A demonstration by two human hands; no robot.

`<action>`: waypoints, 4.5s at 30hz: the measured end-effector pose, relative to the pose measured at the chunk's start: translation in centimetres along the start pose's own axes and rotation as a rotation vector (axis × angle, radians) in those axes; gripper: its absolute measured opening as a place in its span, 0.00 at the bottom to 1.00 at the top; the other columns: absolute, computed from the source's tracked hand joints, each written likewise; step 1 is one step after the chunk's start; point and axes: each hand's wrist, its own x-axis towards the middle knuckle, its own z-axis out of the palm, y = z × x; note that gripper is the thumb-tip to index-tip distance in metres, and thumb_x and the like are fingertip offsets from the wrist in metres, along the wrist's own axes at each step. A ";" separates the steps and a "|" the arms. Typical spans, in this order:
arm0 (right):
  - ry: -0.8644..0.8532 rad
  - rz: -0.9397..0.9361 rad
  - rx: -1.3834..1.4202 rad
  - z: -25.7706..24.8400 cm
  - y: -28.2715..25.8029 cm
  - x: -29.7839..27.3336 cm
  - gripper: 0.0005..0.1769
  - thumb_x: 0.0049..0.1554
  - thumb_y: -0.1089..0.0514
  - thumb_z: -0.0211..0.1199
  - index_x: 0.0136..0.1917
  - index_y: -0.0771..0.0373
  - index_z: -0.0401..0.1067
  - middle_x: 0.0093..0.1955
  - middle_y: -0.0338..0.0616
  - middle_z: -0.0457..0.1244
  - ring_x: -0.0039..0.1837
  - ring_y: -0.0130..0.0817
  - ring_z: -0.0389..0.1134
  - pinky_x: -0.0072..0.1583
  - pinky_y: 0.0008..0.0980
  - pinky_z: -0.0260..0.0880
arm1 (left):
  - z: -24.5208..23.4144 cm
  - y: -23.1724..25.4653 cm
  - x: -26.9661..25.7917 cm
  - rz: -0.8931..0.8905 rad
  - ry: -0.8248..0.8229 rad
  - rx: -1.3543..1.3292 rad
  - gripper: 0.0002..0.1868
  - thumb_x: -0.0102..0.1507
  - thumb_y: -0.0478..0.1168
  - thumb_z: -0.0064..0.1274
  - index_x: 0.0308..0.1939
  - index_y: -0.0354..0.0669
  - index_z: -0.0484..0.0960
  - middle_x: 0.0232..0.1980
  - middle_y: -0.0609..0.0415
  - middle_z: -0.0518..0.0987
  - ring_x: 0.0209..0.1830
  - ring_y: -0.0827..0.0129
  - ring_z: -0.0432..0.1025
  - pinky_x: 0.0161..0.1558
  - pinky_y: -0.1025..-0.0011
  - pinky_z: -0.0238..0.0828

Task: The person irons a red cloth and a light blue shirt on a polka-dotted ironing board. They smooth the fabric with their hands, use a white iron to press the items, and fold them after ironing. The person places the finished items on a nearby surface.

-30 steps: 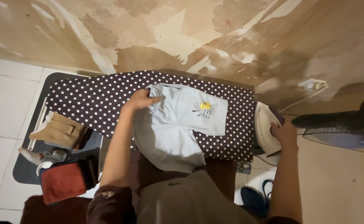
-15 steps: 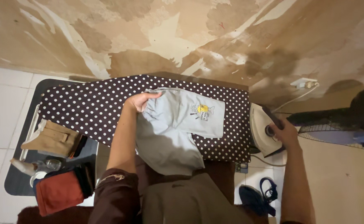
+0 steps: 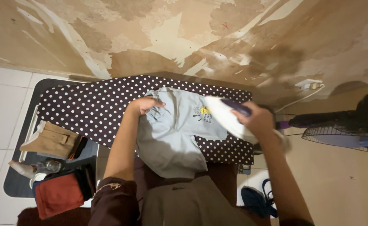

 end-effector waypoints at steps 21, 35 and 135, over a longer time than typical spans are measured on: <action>-0.054 -0.396 -0.005 10.3 -12.9 3.8 0.30 0.55 0.29 0.63 0.53 0.57 0.78 0.35 0.56 0.70 0.40 0.55 0.73 0.45 0.49 0.73 | 2.9 1.2 -7.9 0.601 0.882 0.554 0.28 0.67 0.57 0.54 0.25 0.35 0.79 0.19 0.41 0.71 0.16 0.53 0.64 0.25 0.58 0.62; -0.045 -0.431 -0.237 5.8 -6.0 1.4 0.33 0.54 0.27 0.63 0.49 0.59 0.80 0.30 0.53 0.68 0.32 0.48 0.72 0.38 0.42 0.73 | 2.9 1.9 -9.3 0.493 0.779 0.240 0.30 0.69 0.56 0.50 0.21 0.38 0.75 0.15 0.62 0.65 0.18 0.80 0.55 0.22 0.71 0.51; 0.264 0.181 -0.159 4.6 15.5 0.2 0.35 0.59 0.32 0.65 0.48 0.70 0.78 0.44 0.67 0.68 0.49 0.67 0.69 0.51 0.56 0.68 | 3.3 2.5 -10.9 0.589 0.989 0.345 0.21 0.65 0.53 0.59 0.45 0.37 0.87 0.29 0.56 0.82 0.28 0.75 0.72 0.34 0.73 0.71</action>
